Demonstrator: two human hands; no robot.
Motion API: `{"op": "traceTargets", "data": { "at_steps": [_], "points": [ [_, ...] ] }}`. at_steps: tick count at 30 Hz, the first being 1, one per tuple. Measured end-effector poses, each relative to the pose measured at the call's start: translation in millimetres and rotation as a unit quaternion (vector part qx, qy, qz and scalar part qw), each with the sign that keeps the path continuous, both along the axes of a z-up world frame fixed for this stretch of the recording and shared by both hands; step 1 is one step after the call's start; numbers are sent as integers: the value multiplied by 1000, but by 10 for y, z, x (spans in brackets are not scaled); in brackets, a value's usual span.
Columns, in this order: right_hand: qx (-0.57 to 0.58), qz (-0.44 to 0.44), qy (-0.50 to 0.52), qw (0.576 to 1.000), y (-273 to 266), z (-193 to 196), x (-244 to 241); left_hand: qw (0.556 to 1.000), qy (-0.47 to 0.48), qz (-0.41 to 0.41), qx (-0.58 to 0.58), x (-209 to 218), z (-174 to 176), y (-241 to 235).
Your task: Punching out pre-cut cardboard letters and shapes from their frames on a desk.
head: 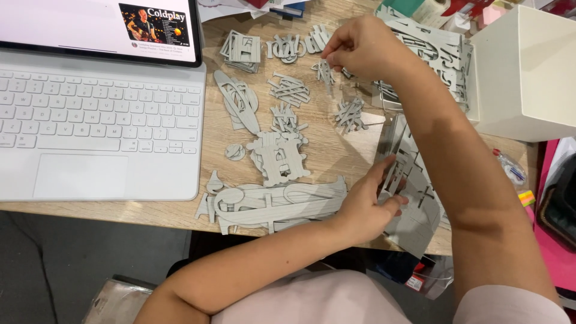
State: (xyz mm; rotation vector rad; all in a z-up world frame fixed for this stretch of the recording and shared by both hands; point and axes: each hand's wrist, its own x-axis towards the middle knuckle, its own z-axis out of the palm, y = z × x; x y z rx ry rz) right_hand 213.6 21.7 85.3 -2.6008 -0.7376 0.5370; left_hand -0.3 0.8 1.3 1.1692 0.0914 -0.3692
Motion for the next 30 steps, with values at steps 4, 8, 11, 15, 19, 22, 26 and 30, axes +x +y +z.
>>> {"op": "traceTargets", "data": {
  "at_steps": [4, 8, 11, 15, 19, 22, 26, 30],
  "points": [
    [11, -11, 34, 999, 135, 57, -138, 1000, 15, -8, -24, 19, -71, -44],
    [-23, -13, 66, 997, 297, 73, -313, 998, 28, 2, -55, 28, -142, -83],
    [-36, -6, 71, 997, 259, 156, -405, 998, 30, 1, -52, 45, -203, -104],
    [-20, 29, -33, 999, -302, 249, -281, 996, 0, 27, -85, 75, -558, -294],
    [65, 132, -117, 982, -1144, 425, -393, 997, -12, 10, -80, 26, -366, -169],
    [9, 76, -126, 989, -1569, 551, -619, 995, -32, 20, -88, 37, -475, -189],
    [-77, -123, -37, 989, -1977, 374, -774, 996, -31, 25, -81, 29, -399, -173],
    [-151, -190, 9, 970, -2257, 220, -879, 997, -54, 28, -56, 15, -324, -145]
  ]
}}
